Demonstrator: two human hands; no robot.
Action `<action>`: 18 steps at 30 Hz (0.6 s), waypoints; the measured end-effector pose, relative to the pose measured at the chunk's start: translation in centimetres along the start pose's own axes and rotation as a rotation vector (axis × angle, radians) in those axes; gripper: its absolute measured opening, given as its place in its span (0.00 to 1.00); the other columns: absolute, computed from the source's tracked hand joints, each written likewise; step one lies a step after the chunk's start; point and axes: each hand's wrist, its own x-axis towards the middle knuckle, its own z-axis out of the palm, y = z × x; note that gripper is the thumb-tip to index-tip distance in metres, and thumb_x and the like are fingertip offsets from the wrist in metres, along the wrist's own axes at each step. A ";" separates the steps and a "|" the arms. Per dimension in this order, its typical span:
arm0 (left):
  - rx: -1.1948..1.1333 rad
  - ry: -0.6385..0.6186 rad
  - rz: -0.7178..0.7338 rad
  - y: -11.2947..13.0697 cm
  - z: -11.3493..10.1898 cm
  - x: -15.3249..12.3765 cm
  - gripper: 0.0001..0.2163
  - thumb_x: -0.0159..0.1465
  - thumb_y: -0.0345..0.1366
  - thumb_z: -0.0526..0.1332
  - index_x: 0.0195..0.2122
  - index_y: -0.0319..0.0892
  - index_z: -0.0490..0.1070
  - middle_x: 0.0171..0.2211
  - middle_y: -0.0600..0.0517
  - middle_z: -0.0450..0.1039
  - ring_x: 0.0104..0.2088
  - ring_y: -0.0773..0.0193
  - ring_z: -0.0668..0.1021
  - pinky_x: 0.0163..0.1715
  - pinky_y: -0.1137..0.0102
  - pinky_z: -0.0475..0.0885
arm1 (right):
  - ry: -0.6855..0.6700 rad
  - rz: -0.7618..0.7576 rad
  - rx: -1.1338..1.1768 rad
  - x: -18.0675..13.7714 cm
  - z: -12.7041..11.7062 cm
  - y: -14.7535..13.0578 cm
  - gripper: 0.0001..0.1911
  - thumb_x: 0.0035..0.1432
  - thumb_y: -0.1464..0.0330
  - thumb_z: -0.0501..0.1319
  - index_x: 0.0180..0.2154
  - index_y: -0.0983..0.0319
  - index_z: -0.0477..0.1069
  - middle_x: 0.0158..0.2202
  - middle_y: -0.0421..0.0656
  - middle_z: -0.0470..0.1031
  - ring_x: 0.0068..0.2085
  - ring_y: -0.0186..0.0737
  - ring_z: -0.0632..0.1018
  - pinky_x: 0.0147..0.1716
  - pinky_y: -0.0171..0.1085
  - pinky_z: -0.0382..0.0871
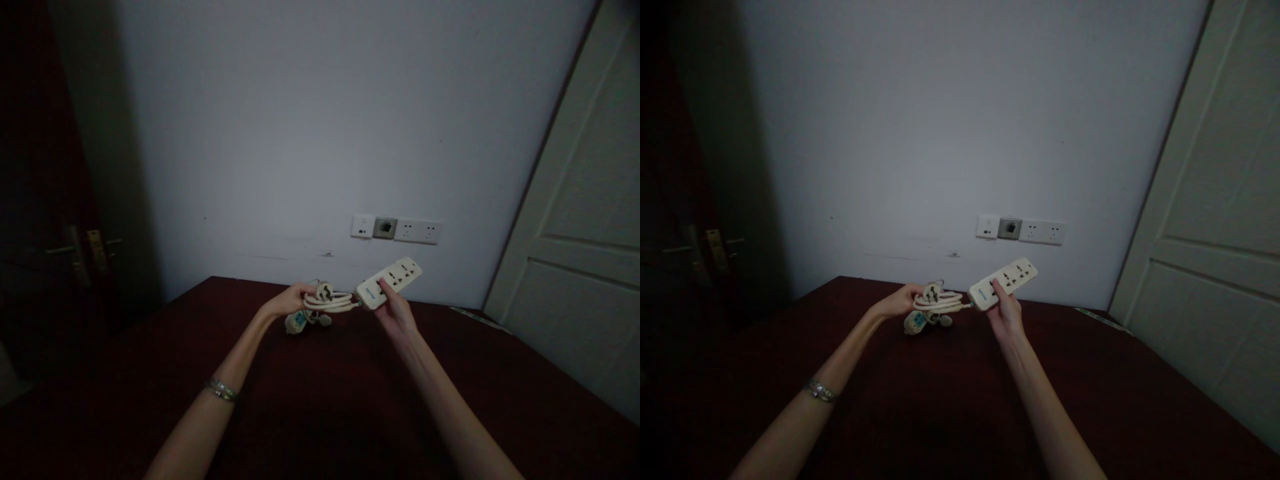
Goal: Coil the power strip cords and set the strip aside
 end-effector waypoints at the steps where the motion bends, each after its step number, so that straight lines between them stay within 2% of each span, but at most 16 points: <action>1: 0.009 -0.041 0.012 0.0 0.2 0.0 0.03 0.48 0.27 0.62 0.25 0.37 0.75 0.26 0.53 0.74 0.31 0.65 0.74 0.37 0.70 0.67 | 0.022 -0.001 0.015 0.0 0.0 -0.1 0.10 0.50 0.76 0.63 0.37 0.62 0.70 0.34 0.39 0.77 0.33 0.34 0.78 0.40 0.41 0.75; 6: 0.001 -0.181 -0.052 0.4 1.1 0.1 0.11 0.48 0.24 0.57 0.29 0.38 0.78 0.28 0.51 0.75 0.31 0.63 0.75 0.37 0.69 0.69 | 0.110 -0.003 0.072 0.3 -0.5 -0.5 0.10 0.52 0.77 0.61 0.38 0.62 0.70 0.34 0.38 0.77 0.33 0.34 0.78 0.39 0.42 0.75; 9: -0.107 -0.091 -0.084 -0.3 1.7 0.3 0.14 0.45 0.22 0.55 0.30 0.37 0.77 0.28 0.49 0.75 0.31 0.63 0.75 0.36 0.70 0.69 | 0.119 -0.029 0.085 0.5 -0.7 -0.6 0.11 0.52 0.75 0.62 0.39 0.61 0.70 0.35 0.37 0.77 0.34 0.33 0.78 0.40 0.40 0.75; 12: -0.411 0.012 -0.142 -1.2 2.0 0.7 0.15 0.42 0.24 0.54 0.31 0.35 0.76 0.27 0.47 0.75 0.30 0.62 0.75 0.34 0.68 0.69 | 0.108 -0.082 0.086 0.5 -0.5 -0.7 0.13 0.51 0.75 0.62 0.40 0.59 0.70 0.38 0.36 0.76 0.35 0.32 0.77 0.40 0.39 0.75; 16: -0.881 -0.022 -0.142 -1.7 1.8 0.8 0.16 0.45 0.31 0.57 0.36 0.34 0.72 0.34 0.41 0.75 0.36 0.53 0.76 0.37 0.55 0.71 | 0.082 -0.136 0.059 0.2 -0.1 -0.7 0.14 0.49 0.76 0.63 0.40 0.59 0.70 0.39 0.37 0.76 0.36 0.31 0.77 0.39 0.37 0.75; 18: -0.970 -0.012 -0.185 -1.5 1.8 0.8 0.15 0.50 0.38 0.58 0.37 0.34 0.69 0.36 0.39 0.74 0.36 0.51 0.76 0.35 0.53 0.71 | 0.059 -0.158 0.029 0.1 0.0 -0.6 0.15 0.47 0.74 0.65 0.40 0.60 0.70 0.39 0.38 0.76 0.36 0.32 0.77 0.38 0.37 0.75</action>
